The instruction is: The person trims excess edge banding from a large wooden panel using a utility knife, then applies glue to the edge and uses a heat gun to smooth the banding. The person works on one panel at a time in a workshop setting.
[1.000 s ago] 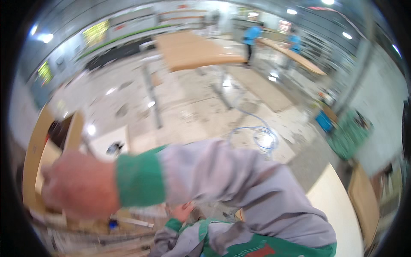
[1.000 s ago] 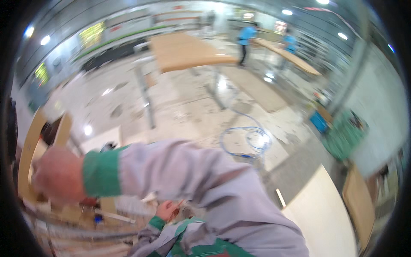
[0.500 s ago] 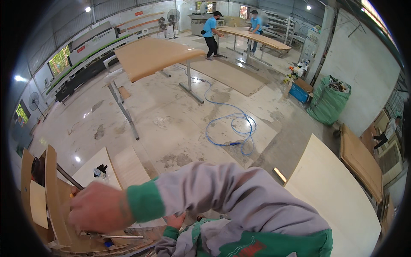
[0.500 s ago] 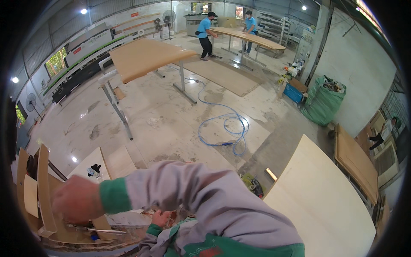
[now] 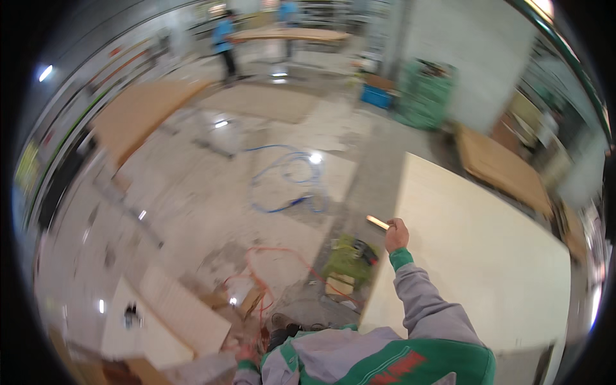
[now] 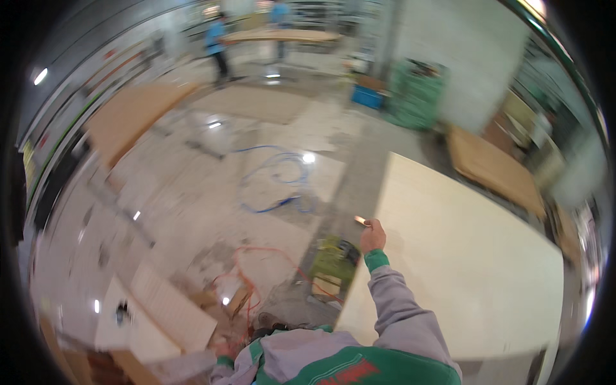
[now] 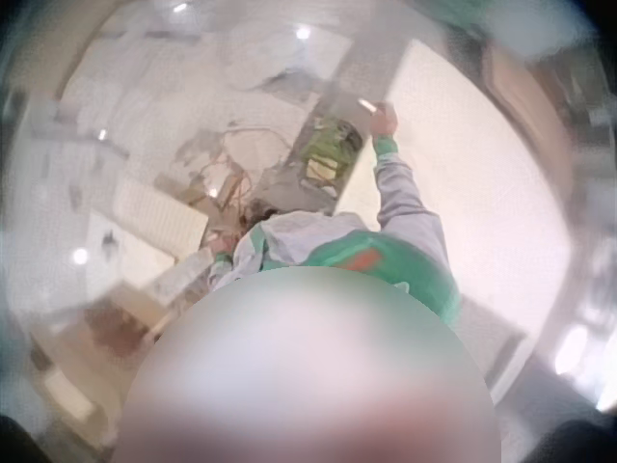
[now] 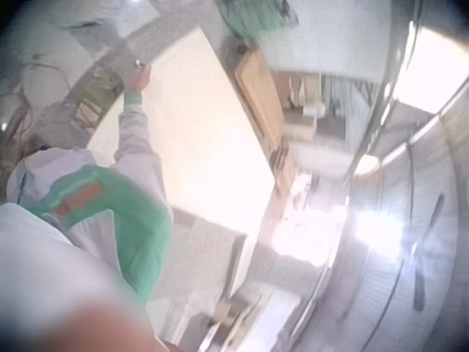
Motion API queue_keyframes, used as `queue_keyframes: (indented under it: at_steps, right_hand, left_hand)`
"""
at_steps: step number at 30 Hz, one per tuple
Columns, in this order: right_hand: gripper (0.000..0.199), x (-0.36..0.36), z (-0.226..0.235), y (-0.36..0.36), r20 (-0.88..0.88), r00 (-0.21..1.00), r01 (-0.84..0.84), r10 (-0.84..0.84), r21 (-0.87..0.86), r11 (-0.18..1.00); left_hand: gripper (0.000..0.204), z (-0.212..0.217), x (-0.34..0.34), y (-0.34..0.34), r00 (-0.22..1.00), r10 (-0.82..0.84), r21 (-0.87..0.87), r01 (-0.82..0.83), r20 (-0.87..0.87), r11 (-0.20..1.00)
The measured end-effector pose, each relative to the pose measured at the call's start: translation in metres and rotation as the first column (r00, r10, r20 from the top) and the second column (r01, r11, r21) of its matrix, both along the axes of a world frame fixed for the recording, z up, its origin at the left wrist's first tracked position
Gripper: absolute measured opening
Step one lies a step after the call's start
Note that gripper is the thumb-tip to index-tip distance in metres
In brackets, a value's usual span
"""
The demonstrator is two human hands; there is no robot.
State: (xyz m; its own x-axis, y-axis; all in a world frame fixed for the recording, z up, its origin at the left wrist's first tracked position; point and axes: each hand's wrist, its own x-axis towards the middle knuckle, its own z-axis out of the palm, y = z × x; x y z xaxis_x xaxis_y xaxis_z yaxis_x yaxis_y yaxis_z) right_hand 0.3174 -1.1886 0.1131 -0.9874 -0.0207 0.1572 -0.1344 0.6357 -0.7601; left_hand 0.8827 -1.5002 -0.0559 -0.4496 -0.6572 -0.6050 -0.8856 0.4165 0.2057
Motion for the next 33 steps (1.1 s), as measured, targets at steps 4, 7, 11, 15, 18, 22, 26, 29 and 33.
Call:
queue_keyframes:
  at_steps: [4,7,11,15,18,22,26,29,33]
  right_hand:
    - [0.047,0.025,-0.021,0.097,-0.223,0.887,0.43,-0.403,0.086,0.899]
    - [0.073,0.055,-0.041,0.103,-0.089,0.902,0.431,-0.422,0.22,0.875]
    - [0.082,0.07,-0.072,0.088,0.041,0.909,0.32,-0.415,0.568,0.758]
    - [0.082,0.072,-0.077,0.087,0.034,0.869,0.387,-0.493,0.574,0.722]
    - [0.084,0.067,-0.065,0.084,0.128,0.753,0.414,-0.645,0.67,0.617]
    - [0.083,0.045,-0.054,0.062,0.165,0.609,0.375,-0.776,0.802,0.465]
    - [0.085,0.024,-0.065,0.05,0.11,0.415,0.522,-0.903,0.784,0.336]
    - [0.088,0.026,-0.081,0.063,0.056,0.404,0.538,-0.913,0.793,0.287]
    - [0.046,0.035,-0.098,0.076,-0.078,0.62,0.315,-0.781,0.936,0.157]
  left_hand:
    - [0.026,-0.011,-0.06,-0.038,0.948,-0.288,-0.107,0.303,0.135,0.947]
    - [0.025,-0.025,-0.142,-0.073,0.912,-0.397,-0.106,0.407,0.102,0.907]
    - [0.024,-0.037,-0.234,-0.114,0.878,-0.475,-0.104,0.468,-0.056,0.877]
    - [0.024,-0.024,-0.312,-0.156,0.86,-0.398,-0.065,0.4,-0.318,0.914]
    - [0.024,-0.001,-0.383,-0.167,0.818,-0.189,0.018,0.237,-0.543,0.971]
    - [0.015,0.022,-0.429,-0.206,0.741,-0.01,0.183,0.179,-0.672,0.967]
    - [0.017,-0.017,-0.405,-0.291,0.833,0.135,0.319,0.052,-0.536,0.946]
    - [0.035,-0.049,-0.337,-0.35,0.906,-0.414,-0.045,0.419,0.084,0.907]
    - [0.03,-0.042,-0.241,-0.367,0.913,-0.298,-0.06,0.327,0.278,0.943]
